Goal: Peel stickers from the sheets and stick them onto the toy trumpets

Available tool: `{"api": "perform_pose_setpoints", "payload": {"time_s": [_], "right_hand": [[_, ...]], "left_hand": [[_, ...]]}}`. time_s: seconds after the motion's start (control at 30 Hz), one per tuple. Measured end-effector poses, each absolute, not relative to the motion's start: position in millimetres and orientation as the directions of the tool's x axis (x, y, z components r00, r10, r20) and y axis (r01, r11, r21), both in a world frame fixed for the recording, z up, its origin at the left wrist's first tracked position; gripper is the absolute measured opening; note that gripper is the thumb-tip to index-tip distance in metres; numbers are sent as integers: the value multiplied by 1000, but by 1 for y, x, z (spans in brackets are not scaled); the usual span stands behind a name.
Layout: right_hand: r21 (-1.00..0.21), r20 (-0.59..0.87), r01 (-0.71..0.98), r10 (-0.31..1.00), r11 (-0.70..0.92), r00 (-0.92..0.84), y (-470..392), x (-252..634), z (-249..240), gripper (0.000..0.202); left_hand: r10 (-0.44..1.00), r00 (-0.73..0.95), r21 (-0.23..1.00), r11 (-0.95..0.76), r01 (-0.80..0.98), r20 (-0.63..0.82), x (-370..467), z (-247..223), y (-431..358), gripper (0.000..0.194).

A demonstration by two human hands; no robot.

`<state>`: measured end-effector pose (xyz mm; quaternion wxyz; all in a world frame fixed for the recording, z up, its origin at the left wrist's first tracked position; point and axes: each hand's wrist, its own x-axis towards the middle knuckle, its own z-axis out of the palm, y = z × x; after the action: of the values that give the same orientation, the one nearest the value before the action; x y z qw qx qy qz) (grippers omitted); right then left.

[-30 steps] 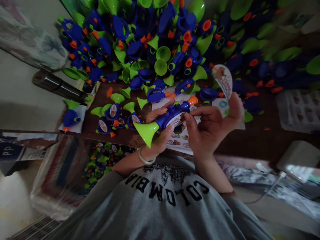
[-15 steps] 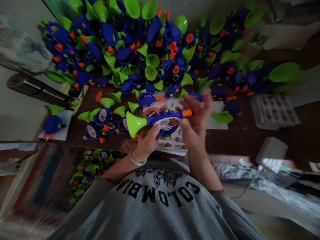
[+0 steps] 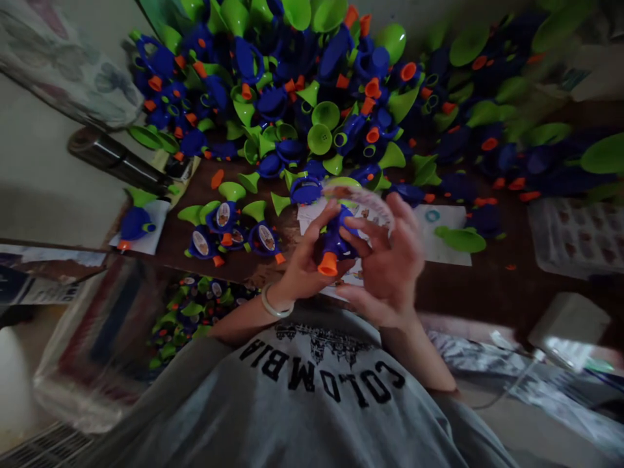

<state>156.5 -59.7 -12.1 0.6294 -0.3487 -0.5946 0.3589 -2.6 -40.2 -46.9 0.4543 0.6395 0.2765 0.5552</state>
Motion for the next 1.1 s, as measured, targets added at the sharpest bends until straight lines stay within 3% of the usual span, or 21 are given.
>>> {"api": "perform_pose_setpoints", "payload": {"time_s": [0.07,0.13,0.2,0.53,1.1], "right_hand": [[-826,529,-152,840,542,121,-58,161,-8,60],[-845,456,-186,857,501,240,-53,164,-5,33],[-880,369,-184,875,438,315,-48,164,-6,20],[-913,333,-115,879,390,341,-46,158,-11,22],[-906,410,37,852,422,324,-48,157,-12,17]], "left_hand": [[876,208,898,-403,-175,434,-7,-42,-41,82],[905,183,911,-341,-231,385,-9,-38,-42,71],[929,168,914,-270,-304,330,-9,-39,-43,68],[954,202,902,-123,-413,223,-8,-49,-53,83],[924,168,908,-279,-314,342,1,-20,-51,53]]}}
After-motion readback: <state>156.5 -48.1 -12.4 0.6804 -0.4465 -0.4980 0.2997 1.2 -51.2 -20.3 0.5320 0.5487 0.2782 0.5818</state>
